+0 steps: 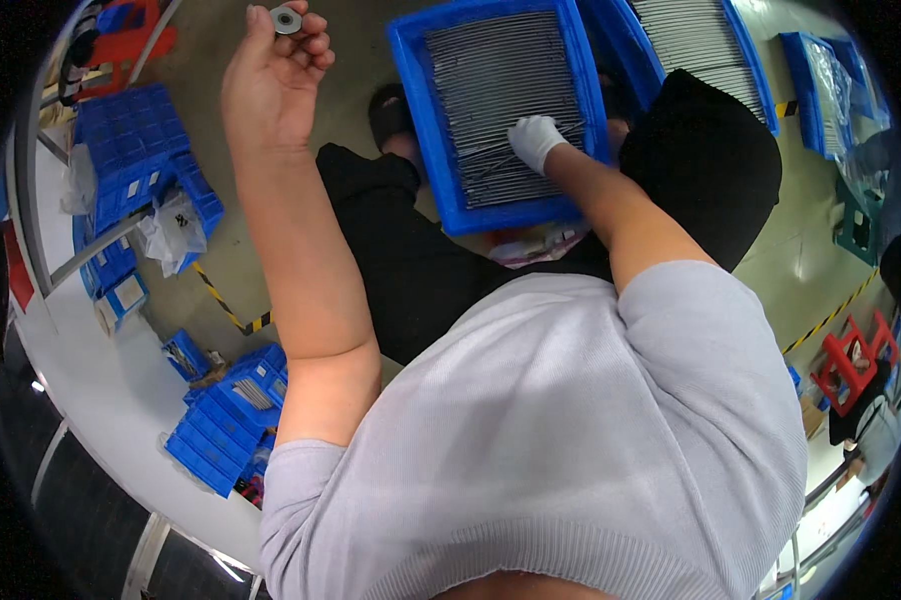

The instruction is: Sorting and organizing long metal rods into blue storage crates.

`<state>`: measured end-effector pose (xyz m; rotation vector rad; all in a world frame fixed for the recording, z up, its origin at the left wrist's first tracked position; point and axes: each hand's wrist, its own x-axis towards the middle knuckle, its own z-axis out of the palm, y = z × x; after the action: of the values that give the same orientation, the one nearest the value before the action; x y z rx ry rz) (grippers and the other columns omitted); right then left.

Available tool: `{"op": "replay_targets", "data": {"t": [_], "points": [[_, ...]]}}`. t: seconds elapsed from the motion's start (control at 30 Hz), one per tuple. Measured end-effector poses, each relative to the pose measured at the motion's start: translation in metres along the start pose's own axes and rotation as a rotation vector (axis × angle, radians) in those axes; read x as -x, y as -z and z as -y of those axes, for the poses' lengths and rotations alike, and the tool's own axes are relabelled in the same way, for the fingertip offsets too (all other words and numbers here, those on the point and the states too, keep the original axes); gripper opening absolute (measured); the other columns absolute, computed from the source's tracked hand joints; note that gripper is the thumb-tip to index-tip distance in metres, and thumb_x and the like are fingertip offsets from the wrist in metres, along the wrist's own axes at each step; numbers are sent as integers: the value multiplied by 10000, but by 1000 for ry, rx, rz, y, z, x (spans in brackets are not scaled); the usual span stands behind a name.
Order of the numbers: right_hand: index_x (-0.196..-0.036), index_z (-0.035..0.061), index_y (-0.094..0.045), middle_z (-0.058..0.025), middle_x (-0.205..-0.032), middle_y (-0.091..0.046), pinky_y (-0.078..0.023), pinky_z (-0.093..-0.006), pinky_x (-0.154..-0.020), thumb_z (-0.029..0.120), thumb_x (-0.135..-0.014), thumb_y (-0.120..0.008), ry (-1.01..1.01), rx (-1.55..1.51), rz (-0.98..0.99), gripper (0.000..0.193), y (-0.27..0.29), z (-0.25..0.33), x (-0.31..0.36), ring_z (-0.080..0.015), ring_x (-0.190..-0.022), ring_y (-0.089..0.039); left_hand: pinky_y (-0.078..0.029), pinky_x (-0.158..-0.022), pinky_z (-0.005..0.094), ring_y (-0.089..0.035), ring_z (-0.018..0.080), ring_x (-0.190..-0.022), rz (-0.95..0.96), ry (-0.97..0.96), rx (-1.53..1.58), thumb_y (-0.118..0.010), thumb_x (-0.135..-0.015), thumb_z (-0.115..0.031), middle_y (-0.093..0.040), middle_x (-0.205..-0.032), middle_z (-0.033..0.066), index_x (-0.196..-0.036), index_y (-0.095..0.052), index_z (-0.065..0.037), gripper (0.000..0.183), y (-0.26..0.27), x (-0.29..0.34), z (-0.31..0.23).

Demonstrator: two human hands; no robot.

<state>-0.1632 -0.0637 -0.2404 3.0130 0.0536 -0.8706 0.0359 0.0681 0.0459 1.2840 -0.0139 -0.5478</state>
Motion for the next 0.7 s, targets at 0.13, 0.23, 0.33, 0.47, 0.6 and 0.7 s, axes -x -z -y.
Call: {"op": "replay_targets", "data": {"t": [0.13,0.23,0.33,0.47,0.6,0.7], "points": [[-993,78,-647,-109,-913,-691,-534,-405,-692,129,-855,-530,35,-65,86,188,7,-4,2,-276,-843,-681,-444,-579,232,-558,126,-613,-12,-9,-8,-553,-933,-391,-620,-734,65,-929,-617,-36,360,2,3,-2],[-988,69,-646,-119,-924,-689,-531,-413,-690,113,-851,-532,-80,-183,49,184,17,-2,12,-286,-858,-680,-444,-582,232,-557,124,-614,-14,-12,-25,-550,-935,-388,-619,-734,64,-924,-620,-40,356,0,4,-4],[-984,61,-641,-131,-932,-692,-534,-413,-691,101,-848,-527,-129,-225,82,182,23,-5,16,-294,-876,-679,-443,-575,230,-559,122,-611,-21,-26,-9,-560,-930,-386,-620,-732,62,-902,-623,-45,348,-5,5,-5],[-965,62,-670,-150,-918,-696,-542,-404,-698,123,-846,-543,-86,-148,179,184,37,-11,11,-313,-864,-681,-443,-565,231,-559,122,-604,56,-34,85,-569,-925,-380,-622,-732,61,-890,-620,-49,337,-1,-5,-1],[-958,72,-677,-129,-922,-701,-542,-394,-694,124,-853,-535,77,47,206,185,73,-24,10,-293,-862,-685,-446,-546,234,-559,122,-596,36,-28,69,-569,-924,-372,-623,-729,61,-890,-611,-58,319,4,-13,7],[-959,78,-680,-122,-917,-703,-541,-389,-684,121,-840,-554,-65,58,154,178,93,-40,13,-294,-851,-685,-449,-539,234,-562,120,-597,47,-25,110,-564,-926,-369,-624,-726,59,-881,-607,-66,309,4,-15,7]]}}
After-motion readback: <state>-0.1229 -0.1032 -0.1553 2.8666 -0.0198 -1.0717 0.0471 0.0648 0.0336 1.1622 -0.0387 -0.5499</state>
